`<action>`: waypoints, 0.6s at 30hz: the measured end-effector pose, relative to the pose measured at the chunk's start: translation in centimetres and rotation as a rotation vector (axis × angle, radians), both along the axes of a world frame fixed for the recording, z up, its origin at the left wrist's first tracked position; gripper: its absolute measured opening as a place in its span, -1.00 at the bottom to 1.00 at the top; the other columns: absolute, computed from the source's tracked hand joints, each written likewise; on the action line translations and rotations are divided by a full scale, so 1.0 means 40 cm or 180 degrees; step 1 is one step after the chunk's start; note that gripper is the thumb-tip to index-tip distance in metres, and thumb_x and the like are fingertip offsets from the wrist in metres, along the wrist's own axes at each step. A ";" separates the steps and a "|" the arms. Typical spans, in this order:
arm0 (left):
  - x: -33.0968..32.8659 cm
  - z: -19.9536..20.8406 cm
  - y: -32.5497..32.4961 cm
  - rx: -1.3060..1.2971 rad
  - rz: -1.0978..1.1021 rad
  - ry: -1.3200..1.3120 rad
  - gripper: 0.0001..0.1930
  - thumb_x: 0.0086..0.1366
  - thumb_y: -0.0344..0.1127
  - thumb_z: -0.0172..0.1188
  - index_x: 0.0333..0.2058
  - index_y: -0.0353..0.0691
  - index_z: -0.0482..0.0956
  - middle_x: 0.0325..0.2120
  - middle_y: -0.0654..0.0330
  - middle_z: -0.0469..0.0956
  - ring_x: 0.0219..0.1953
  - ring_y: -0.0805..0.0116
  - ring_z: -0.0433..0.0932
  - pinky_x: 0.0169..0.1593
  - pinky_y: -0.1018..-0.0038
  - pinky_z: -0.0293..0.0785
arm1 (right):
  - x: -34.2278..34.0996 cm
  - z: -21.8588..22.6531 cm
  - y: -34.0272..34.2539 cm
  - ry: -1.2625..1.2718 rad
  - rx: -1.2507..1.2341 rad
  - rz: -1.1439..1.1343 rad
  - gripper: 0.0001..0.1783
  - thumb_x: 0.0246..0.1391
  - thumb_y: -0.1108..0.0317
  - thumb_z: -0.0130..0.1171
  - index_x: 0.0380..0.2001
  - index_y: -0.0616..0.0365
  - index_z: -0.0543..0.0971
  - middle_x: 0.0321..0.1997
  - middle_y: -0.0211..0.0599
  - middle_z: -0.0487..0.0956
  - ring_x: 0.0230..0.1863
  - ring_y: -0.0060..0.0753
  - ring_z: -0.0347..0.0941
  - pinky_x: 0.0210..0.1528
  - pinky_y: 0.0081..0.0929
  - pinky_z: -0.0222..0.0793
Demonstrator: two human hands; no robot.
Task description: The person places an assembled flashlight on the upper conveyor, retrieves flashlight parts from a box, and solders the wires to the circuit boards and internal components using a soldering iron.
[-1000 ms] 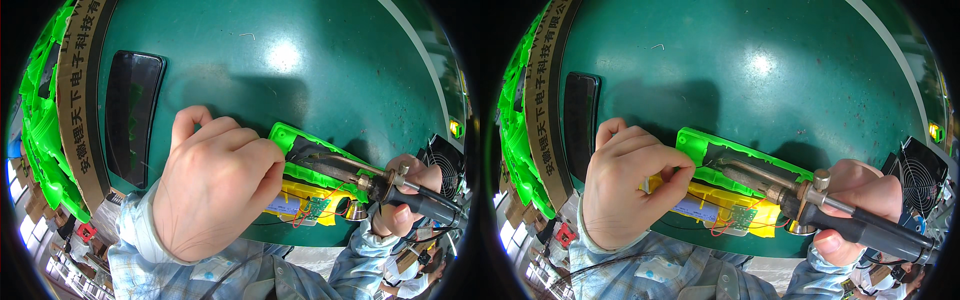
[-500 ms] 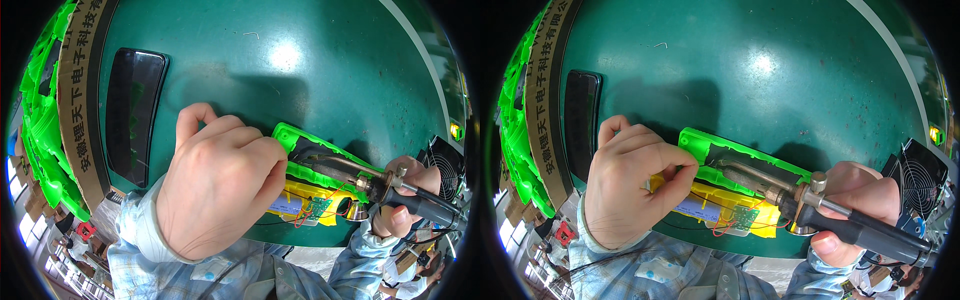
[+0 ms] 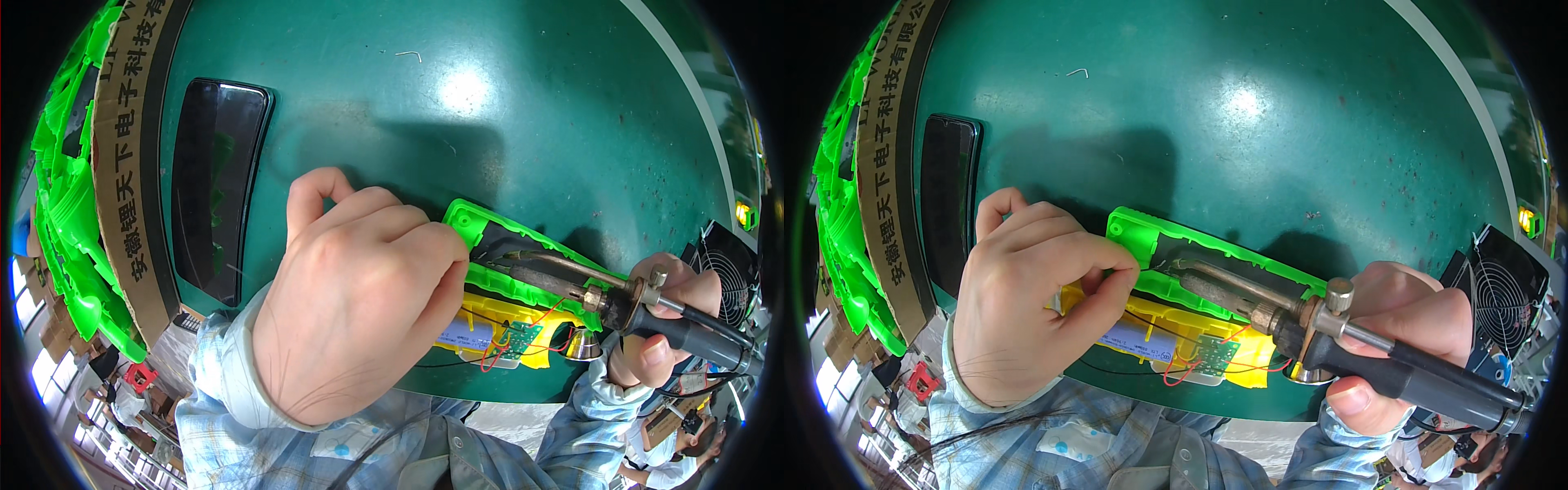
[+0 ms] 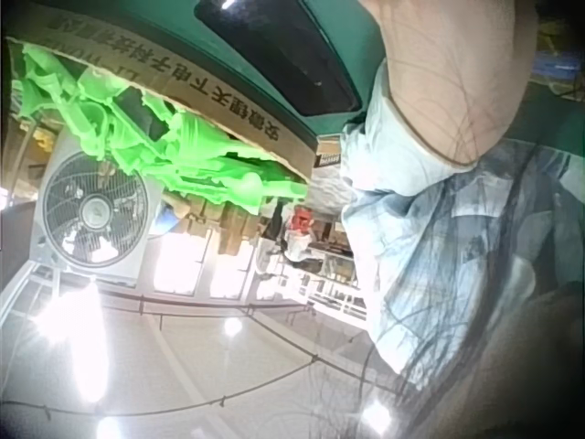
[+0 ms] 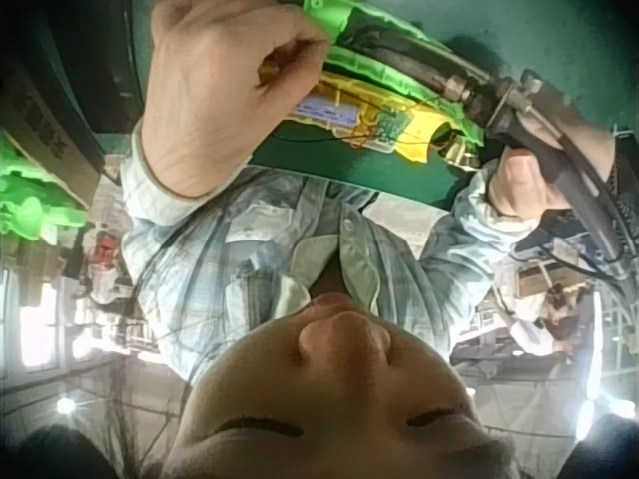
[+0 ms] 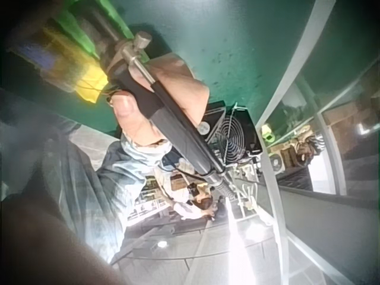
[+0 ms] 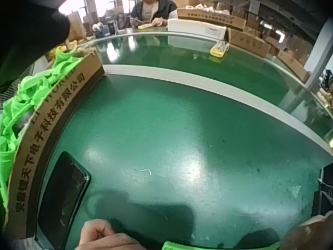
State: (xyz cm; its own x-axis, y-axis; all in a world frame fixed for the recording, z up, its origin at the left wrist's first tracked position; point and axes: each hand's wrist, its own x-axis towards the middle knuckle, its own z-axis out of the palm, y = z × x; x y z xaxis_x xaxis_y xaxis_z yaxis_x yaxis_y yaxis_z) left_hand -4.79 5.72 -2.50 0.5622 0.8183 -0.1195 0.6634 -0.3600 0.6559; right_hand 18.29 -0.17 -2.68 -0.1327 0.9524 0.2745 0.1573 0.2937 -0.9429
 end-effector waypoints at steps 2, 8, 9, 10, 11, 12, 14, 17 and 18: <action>-0.004 -0.002 0.001 -0.0017 -0.0005 -0.0005 -0.90 -0.24 -0.50 0.17 -0.65 -0.17 0.49 -0.76 0.36 0.36 -0.63 0.43 0.34 -0.35 0.48 0.12 | -0.005 -0.003 0.001 0.0000 -0.0020 0.0009 -0.54 -0.27 0.23 0.30 -0.45 0.28 0.28 -0.63 -0.25 0.38 -0.68 -0.50 0.26 -0.67 -0.61 0.14; 0.009 0.007 -0.002 0.0014 -0.0022 0.0012 -0.90 -0.24 -0.51 0.17 -0.65 -0.17 0.48 -0.76 0.36 0.36 -0.62 0.43 0.34 -0.34 0.48 0.12 | 0.002 -0.002 -0.005 -0.0005 0.0104 -0.0090 -0.54 -0.28 0.23 0.30 -0.45 0.28 0.29 -0.65 -0.27 0.37 -0.69 -0.51 0.25 -0.68 -0.63 0.12; 0.007 0.005 -0.001 0.0006 -0.0024 -0.0005 -0.90 -0.24 -0.51 0.17 -0.65 -0.17 0.48 -0.76 0.36 0.36 -0.62 0.43 0.34 -0.34 0.48 0.12 | -0.005 -0.001 -0.007 0.0026 0.0029 -0.0206 -0.55 -0.28 0.22 0.30 -0.45 0.27 0.29 -0.66 -0.28 0.37 -0.69 -0.53 0.24 -0.69 -0.63 0.10; 0.007 0.005 0.000 0.0001 -0.0026 -0.0019 -0.90 -0.24 -0.51 0.17 -0.65 -0.17 0.48 -0.76 0.36 0.36 -0.62 0.43 0.34 -0.34 0.48 0.12 | -0.010 0.001 -0.008 0.0056 -0.0046 -0.0325 -0.55 -0.27 0.22 0.30 -0.46 0.27 0.30 -0.66 -0.29 0.37 -0.69 -0.54 0.23 -0.69 -0.64 0.09; 0.008 0.006 0.002 0.0008 -0.0051 -0.0011 -0.90 -0.24 -0.51 0.17 -0.65 -0.17 0.48 -0.76 0.36 0.36 -0.62 0.43 0.34 -0.33 0.48 0.12 | -0.014 0.003 -0.010 0.0043 -0.0049 -0.0331 -0.55 -0.27 0.22 0.30 -0.46 0.27 0.30 -0.66 -0.29 0.37 -0.69 -0.54 0.23 -0.69 -0.64 0.09; 0.004 0.003 0.001 0.0016 -0.0053 0.0022 -0.90 -0.24 -0.51 0.17 -0.65 -0.17 0.48 -0.76 0.36 0.36 -0.62 0.43 0.34 -0.33 0.48 0.13 | -0.020 -0.003 -0.009 0.0074 -0.0054 -0.0395 -0.56 -0.27 0.22 0.30 -0.46 0.27 0.30 -0.67 -0.30 0.36 -0.70 -0.56 0.22 -0.70 -0.65 0.07; 0.001 -0.004 -0.001 0.0023 -0.0022 0.0043 -0.90 -0.24 -0.51 0.17 -0.65 -0.17 0.48 -0.76 0.36 0.36 -0.63 0.43 0.34 -0.33 0.47 0.12 | -0.026 -0.013 -0.005 0.0120 -0.0062 -0.0448 -0.57 -0.27 0.23 0.30 -0.47 0.27 0.31 -0.67 -0.31 0.35 -0.71 -0.57 0.21 -0.71 -0.66 0.04; -0.002 0.003 -0.003 0.0058 -0.0007 0.0053 -0.89 -0.24 -0.51 0.17 -0.65 -0.17 0.48 -0.76 0.36 0.35 -0.63 0.43 0.34 -0.33 0.47 0.12 | -0.031 -0.008 -0.003 0.0231 -0.0082 -0.0408 -0.57 -0.27 0.23 0.30 -0.47 0.27 0.31 -0.69 -0.33 0.34 -0.74 -0.60 0.18 -0.72 -0.66 0.02; 0.000 0.001 -0.003 0.0063 -0.0019 0.0050 -0.89 -0.24 -0.52 0.17 -0.65 -0.17 0.48 -0.76 0.36 0.35 -0.63 0.43 0.34 -0.34 0.46 0.12 | -0.030 -0.008 -0.004 0.0168 -0.0079 -0.0418 -0.57 -0.27 0.23 0.30 -0.47 0.27 0.31 -0.69 -0.34 0.33 -0.74 -0.60 0.17 -0.72 -0.67 0.01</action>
State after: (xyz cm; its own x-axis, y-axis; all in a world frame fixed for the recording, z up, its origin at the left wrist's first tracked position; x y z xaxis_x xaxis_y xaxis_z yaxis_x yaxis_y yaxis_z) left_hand -4.80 5.61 -2.47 0.5651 0.8173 -0.1121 0.6715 -0.3768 0.6381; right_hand 17.08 -0.34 -2.99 0.0074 0.9672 0.2539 0.1427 0.2503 -0.9576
